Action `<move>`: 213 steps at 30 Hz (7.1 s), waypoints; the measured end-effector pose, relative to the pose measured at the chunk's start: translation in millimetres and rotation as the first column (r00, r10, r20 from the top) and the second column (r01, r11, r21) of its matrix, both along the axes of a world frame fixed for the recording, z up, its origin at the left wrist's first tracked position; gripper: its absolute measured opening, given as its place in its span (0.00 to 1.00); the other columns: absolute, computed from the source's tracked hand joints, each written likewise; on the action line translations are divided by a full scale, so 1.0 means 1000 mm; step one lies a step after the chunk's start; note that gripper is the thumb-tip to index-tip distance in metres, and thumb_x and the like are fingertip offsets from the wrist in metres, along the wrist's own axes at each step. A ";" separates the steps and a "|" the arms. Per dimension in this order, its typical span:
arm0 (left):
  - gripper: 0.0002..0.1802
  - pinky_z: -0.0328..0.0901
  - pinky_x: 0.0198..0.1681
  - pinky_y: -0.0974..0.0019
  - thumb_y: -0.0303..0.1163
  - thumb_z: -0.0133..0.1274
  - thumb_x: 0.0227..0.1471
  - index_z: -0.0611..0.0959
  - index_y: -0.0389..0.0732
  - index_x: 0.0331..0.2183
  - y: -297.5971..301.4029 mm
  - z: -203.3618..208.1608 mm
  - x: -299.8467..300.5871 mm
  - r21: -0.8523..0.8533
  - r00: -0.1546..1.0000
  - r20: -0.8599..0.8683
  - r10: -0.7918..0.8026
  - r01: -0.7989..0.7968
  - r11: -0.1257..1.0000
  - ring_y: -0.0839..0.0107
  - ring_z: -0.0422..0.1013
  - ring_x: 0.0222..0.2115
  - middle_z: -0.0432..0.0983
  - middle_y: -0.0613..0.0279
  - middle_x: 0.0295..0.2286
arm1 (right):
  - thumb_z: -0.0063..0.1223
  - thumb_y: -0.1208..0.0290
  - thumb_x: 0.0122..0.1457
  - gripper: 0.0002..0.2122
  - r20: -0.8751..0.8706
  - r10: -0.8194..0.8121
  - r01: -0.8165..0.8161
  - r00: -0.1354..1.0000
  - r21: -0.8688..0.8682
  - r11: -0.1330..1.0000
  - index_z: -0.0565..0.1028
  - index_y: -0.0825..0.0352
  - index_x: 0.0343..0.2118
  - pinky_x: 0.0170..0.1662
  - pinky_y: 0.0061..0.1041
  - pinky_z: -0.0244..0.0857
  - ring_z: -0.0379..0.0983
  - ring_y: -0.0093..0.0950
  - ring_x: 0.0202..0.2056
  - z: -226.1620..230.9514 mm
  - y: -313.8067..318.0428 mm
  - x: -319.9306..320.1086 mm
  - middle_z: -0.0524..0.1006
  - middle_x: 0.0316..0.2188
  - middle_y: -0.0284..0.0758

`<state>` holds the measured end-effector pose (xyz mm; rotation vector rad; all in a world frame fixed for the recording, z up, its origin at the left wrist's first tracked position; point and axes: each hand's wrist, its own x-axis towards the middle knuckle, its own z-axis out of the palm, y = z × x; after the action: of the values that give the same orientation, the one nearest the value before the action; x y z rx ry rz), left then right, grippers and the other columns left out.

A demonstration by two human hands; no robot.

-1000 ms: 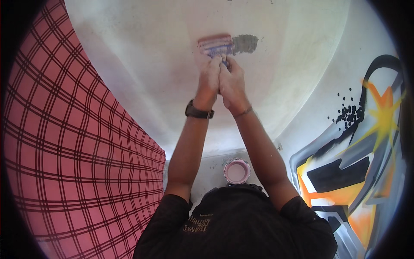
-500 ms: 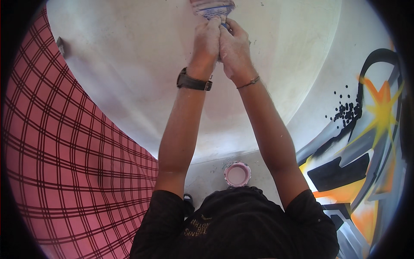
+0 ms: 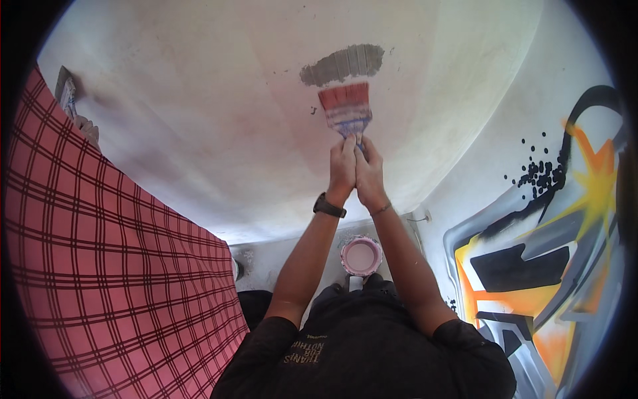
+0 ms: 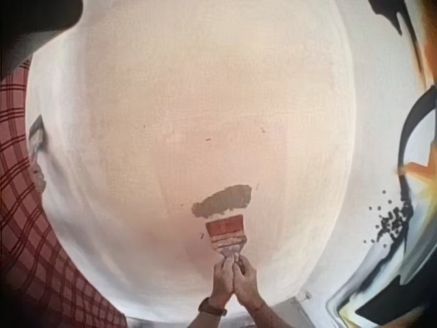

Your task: Painting or priming a section of the ceiling using a brush and paint from a bucket.

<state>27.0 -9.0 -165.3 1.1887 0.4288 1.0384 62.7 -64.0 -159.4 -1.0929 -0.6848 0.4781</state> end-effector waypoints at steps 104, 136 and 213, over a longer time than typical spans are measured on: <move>0.17 0.65 0.30 0.71 0.36 0.44 0.58 0.80 0.33 0.28 0.013 0.226 0.022 0.342 0.993 0.116 0.004 -0.044 0.939 0.77 0.69 0.25 0.75 0.64 0.24 | 0.46 0.71 0.64 0.13 0.095 0.070 -0.092 0.993 0.255 0.962 0.72 0.74 0.46 0.36 0.17 0.65 0.69 0.17 0.34 0.218 0.002 0.019 0.75 0.35 0.32; 0.20 0.62 0.26 0.69 0.37 0.44 0.60 0.78 0.30 0.24 -0.031 0.026 0.033 -0.069 0.967 -0.132 -0.220 0.212 0.975 0.80 0.66 0.25 0.73 0.64 0.20 | 0.42 0.72 0.64 0.12 -0.113 -0.075 0.042 0.991 -0.268 0.962 0.71 0.75 0.44 0.36 0.22 0.67 0.70 0.21 0.33 0.031 -0.049 0.043 0.76 0.32 0.36; 0.17 0.64 0.29 0.73 0.38 0.45 0.60 0.79 0.35 0.28 0.001 0.189 0.044 0.286 0.999 0.026 -0.032 0.024 0.958 0.80 0.68 0.25 0.74 0.66 0.24 | 0.42 0.73 0.65 0.15 0.078 0.045 -0.059 0.996 0.193 0.979 0.69 0.74 0.51 0.37 0.17 0.66 0.69 0.18 0.36 0.178 -0.010 0.044 0.75 0.37 0.35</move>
<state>71.4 -8.1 23.4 1.4294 0.2415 1.1182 107.0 -74.2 18.9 -0.9125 -0.8095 0.4074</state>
